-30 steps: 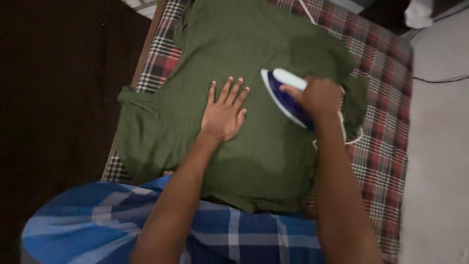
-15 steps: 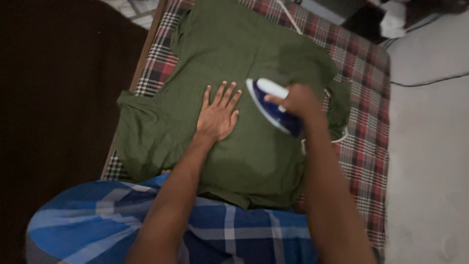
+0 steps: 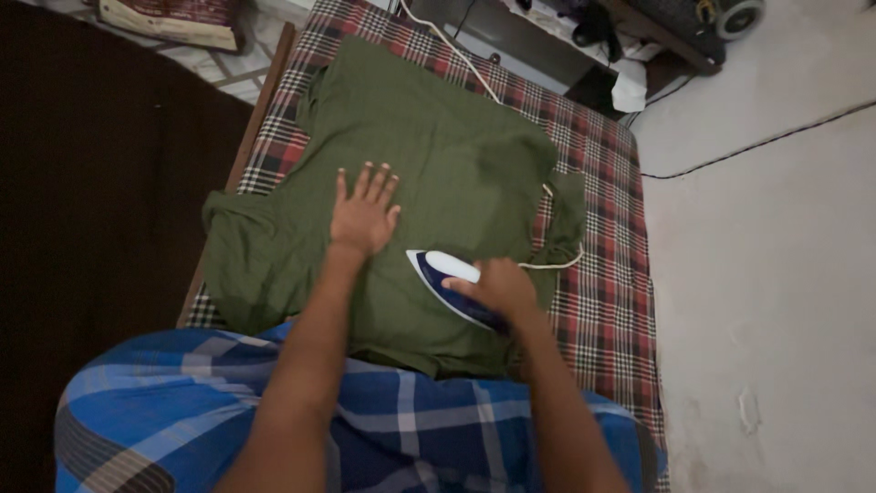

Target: The person irons a green long-sleeved shirt laid out on a plaid-covered surface. They smooth the fabric with one hand while moving the iron with the other, then fold the shirt in half after ironing.

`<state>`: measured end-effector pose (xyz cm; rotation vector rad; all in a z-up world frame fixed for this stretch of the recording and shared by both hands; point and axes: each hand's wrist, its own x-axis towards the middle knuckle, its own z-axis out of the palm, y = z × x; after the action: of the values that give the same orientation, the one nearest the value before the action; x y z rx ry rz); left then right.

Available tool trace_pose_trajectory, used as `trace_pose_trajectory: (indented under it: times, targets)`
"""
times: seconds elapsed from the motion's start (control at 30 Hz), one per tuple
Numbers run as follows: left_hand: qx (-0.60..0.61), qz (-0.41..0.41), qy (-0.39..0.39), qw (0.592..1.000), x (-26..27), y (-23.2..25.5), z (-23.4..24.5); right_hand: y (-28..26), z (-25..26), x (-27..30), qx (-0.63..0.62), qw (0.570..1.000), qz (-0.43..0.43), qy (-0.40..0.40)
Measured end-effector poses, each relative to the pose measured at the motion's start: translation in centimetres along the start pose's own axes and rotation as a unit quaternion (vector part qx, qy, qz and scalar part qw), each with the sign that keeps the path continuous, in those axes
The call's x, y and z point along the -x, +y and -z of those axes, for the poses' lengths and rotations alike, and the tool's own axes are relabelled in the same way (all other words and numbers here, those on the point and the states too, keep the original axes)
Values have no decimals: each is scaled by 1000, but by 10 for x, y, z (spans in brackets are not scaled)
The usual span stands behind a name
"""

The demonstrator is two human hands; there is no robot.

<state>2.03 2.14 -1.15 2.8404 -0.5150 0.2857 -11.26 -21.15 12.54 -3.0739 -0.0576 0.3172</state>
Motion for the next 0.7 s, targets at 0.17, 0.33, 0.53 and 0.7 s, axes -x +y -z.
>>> trace_pose_trajectory:
  times: [0.17,0.33,0.53,0.7]
  targets:
    - [4,75,3,997,0,-27,10,-13,-4,4,67,994,6,88]
    - [3,82,5,997,-1,-27,8,-13,-6,-21,119,985,-15,122]
    - [1,82,-9,997,-2,-27,17,-8,5,-97,123,983,-39,130]
    - [17,84,-2,996,-4,-30,17,8,10,-166,151,973,-46,170]
